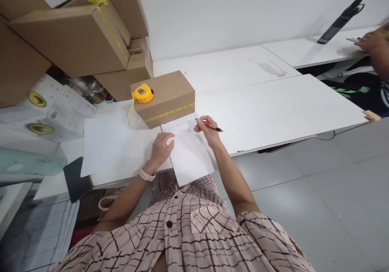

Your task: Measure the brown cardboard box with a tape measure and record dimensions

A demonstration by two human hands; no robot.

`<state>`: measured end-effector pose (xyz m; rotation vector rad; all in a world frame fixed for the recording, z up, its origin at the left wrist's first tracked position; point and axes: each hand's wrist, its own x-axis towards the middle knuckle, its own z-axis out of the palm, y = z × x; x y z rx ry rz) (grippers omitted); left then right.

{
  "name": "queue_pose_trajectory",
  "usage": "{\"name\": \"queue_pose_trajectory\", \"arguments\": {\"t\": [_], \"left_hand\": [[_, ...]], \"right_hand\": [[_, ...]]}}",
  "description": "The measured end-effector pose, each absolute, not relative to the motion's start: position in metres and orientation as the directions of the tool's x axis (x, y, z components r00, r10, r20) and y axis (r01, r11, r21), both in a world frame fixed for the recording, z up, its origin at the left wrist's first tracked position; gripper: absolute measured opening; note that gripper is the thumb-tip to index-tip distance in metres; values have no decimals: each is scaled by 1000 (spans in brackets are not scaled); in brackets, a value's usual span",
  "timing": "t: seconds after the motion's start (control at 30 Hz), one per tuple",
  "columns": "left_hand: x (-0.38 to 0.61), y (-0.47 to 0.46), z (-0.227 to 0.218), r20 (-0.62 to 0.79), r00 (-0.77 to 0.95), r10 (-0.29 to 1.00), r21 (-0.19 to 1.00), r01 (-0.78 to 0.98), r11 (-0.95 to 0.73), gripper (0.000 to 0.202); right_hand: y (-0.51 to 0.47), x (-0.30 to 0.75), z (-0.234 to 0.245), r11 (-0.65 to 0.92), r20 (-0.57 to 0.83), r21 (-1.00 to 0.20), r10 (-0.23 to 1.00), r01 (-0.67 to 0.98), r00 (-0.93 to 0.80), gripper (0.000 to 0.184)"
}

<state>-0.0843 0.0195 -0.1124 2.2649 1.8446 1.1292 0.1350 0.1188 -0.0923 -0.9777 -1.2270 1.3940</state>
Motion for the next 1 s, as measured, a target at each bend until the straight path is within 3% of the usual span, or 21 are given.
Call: {"name": "queue_pose_trajectory", "arguments": {"t": [0.13, 0.23, 0.43, 0.7, 1.0], "left_hand": [[-70, 9, -142, 257, 107, 960, 381, 902, -203, 40], [-73, 10, -140, 182, 117, 976, 339, 925, -174, 45], [-71, 15, -129, 148, 120, 982, 282, 946, -158, 48], [-62, 17, -130, 155, 92, 984, 244, 961, -128, 50], [-60, 18, -133, 121, 54, 991, 280, 956, -86, 50]], "right_hand": [[125, 78, -104, -56, -31, -995, 954, -78, -299, 48], [135, 50, -118, -93, -53, -993, 910, -78, -411, 49], [152, 40, -138, 100, 62, -989, 949, 107, -309, 46], [163, 51, -141, 112, 79, -992, 916, 61, -394, 36], [160, 52, -143, 216, 142, -956, 932, 198, -334, 24]]}}
